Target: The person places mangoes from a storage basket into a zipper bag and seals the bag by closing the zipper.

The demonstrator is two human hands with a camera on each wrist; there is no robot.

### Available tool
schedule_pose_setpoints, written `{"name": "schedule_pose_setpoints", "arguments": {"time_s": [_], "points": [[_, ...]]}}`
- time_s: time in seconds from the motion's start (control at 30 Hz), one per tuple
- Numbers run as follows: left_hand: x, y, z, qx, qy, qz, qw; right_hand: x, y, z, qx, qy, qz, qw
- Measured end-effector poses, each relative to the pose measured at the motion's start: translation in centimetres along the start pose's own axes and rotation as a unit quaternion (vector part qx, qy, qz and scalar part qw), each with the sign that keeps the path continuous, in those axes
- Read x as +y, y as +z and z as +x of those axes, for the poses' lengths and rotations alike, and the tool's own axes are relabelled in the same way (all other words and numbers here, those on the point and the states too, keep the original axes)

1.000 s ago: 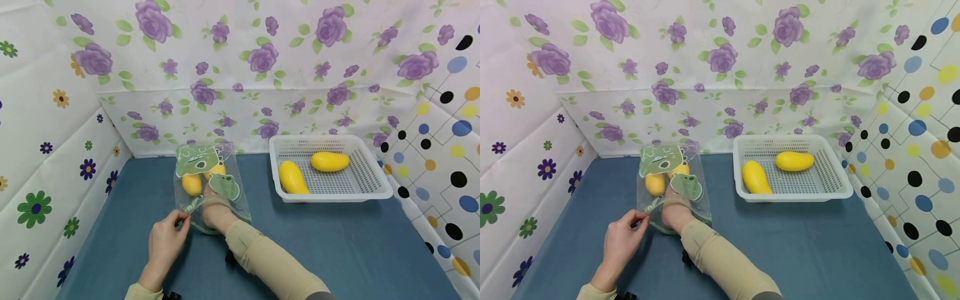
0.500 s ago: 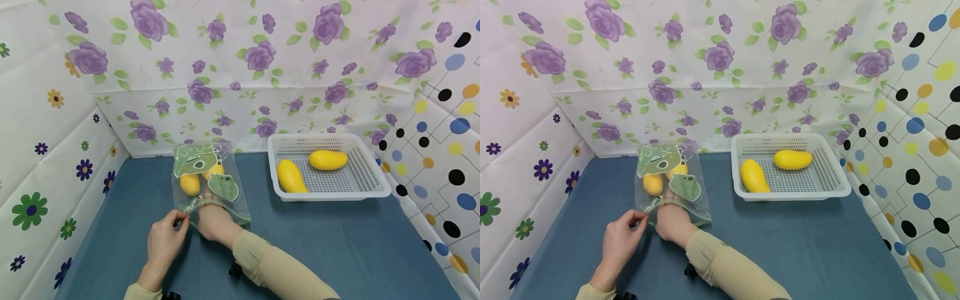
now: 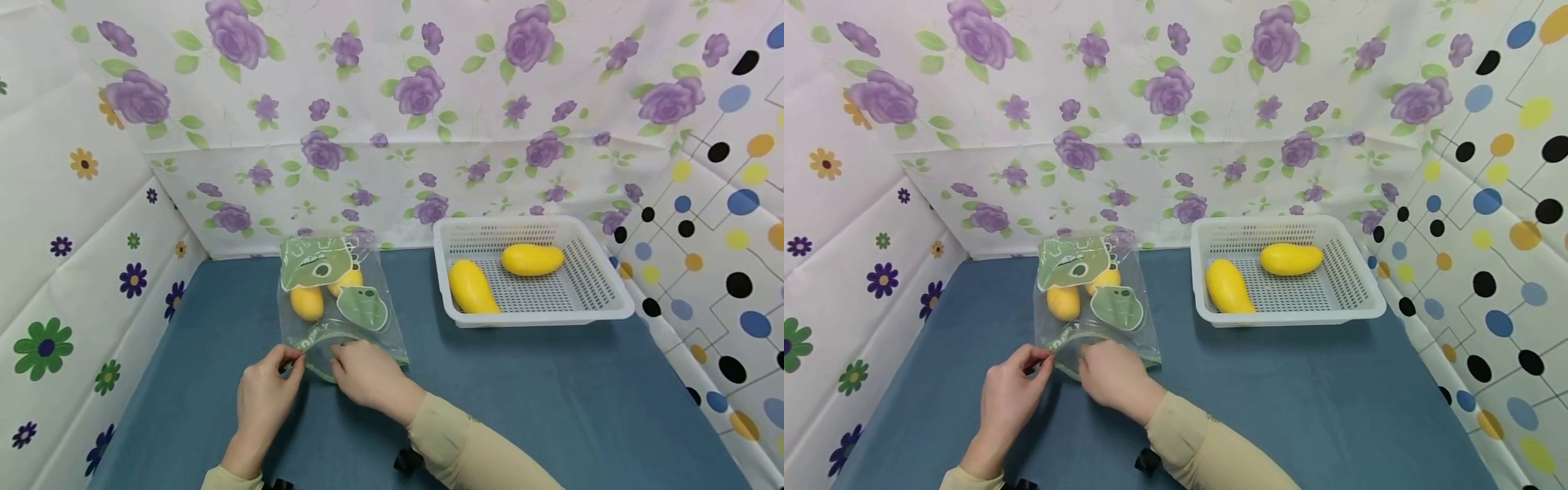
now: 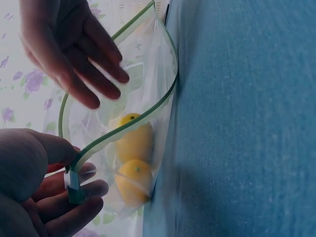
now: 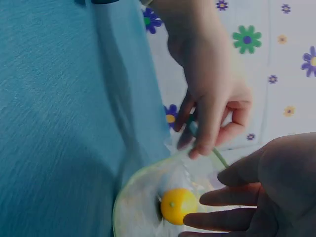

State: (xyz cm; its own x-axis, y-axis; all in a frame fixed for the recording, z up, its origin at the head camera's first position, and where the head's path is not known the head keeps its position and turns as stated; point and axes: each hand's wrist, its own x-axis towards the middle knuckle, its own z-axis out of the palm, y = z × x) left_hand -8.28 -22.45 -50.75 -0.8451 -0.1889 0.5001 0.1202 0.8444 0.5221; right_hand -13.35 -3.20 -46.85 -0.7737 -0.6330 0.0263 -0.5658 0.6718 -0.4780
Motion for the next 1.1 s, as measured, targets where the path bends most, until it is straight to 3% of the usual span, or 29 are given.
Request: {"name": "schedule_pose_setpoints", "arguments": {"time_s": [0.17, 0.47, 0.87, 1.1], "points": [[0.0, 0.1, 0.0, -0.004, -0.006, 0.004, 1.0, 1.6, -1.4, -1.3, 0.003, 0.037, 0.081, 0.996], [0.0, 0.2, 0.0, -0.005, -0.017, 0.007, 0.9998, 4.4, -3.1, -3.0, 0.017, 0.056, 0.156, 0.986], [0.0, 0.2, -0.1, -0.011, -0.033, 0.006, 0.9994, 6.6, -4.7, -4.5, 0.062, 0.067, 0.189, 0.978], [0.0, 0.1, -0.3, -0.009, -0.031, 0.007, 0.9995, 7.6, -6.0, -5.2, 0.116, 0.088, 0.191, 0.971]]}}
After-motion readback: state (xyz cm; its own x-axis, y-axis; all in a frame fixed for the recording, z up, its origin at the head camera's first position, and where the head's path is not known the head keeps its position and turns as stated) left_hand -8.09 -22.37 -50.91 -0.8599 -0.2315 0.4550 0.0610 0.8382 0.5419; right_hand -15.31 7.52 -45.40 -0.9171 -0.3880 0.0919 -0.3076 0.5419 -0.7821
